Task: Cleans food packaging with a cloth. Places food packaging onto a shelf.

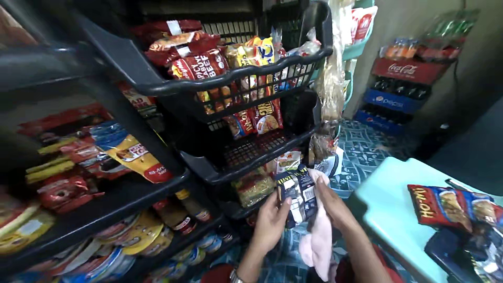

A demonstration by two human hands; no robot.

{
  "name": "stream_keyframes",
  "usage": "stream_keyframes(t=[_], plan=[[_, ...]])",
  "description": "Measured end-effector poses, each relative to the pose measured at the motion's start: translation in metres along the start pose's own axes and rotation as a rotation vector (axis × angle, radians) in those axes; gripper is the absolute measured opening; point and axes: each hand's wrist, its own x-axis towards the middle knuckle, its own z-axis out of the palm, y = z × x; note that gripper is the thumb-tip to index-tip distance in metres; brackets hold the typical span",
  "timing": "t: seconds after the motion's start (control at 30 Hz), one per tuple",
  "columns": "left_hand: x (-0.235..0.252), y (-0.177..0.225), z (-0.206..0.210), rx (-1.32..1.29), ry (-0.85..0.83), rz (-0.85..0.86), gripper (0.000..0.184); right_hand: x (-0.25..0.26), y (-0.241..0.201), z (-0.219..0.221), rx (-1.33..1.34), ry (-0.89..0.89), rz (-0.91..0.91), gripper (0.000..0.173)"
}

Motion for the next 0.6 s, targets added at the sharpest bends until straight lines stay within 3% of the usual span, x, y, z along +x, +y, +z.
stream_keyframes(t=[0.03, 0.1, 0.2, 0.27, 0.33, 0.43, 0.5, 0.53, 0.6], plan=[[0.003, 0.001, -0.008, -0.083, -0.013, -0.028, 0.042, -0.004, -0.002, -0.003, 0.062, -0.054, 0.001, 0.039], [0.007, 0.002, -0.016, -0.166, 0.046, -0.071, 0.047, -0.012, -0.001, 0.004, 0.114, -0.034, -0.094, 0.044], [0.005, 0.005, -0.021, -0.168, 0.134, -0.198, 0.052, -0.013, 0.021, 0.019, -0.185, 0.177, -0.579, 0.058], [0.003, 0.015, -0.022, -0.384, 0.041, -0.393, 0.062, -0.004, 0.038, 0.02, -0.485, 0.277, -0.958, 0.043], [0.002, 0.024, -0.021, -0.647, 0.067, -0.568, 0.073, -0.005, 0.043, 0.022, -0.659, 0.217, -1.139, 0.028], [0.006, 0.018, -0.019, -0.711, 0.238, -0.595, 0.035, -0.007, 0.043, 0.021, -0.667, -0.061, -1.16, 0.043], [0.007, 0.013, -0.022, -0.633, 0.257, -0.51, 0.032, -0.007, 0.041, 0.015, -0.559, -0.149, -1.053, 0.037], [0.006, 0.012, -0.023, -0.58, 0.248, -0.47, 0.036, -0.008, 0.04, 0.013, -0.474, -0.105, -0.981, 0.032], [0.005, 0.012, -0.023, -0.51, 0.207, -0.428, 0.046, -0.009, 0.038, 0.014, -0.316, 0.125, -0.777, 0.038]])
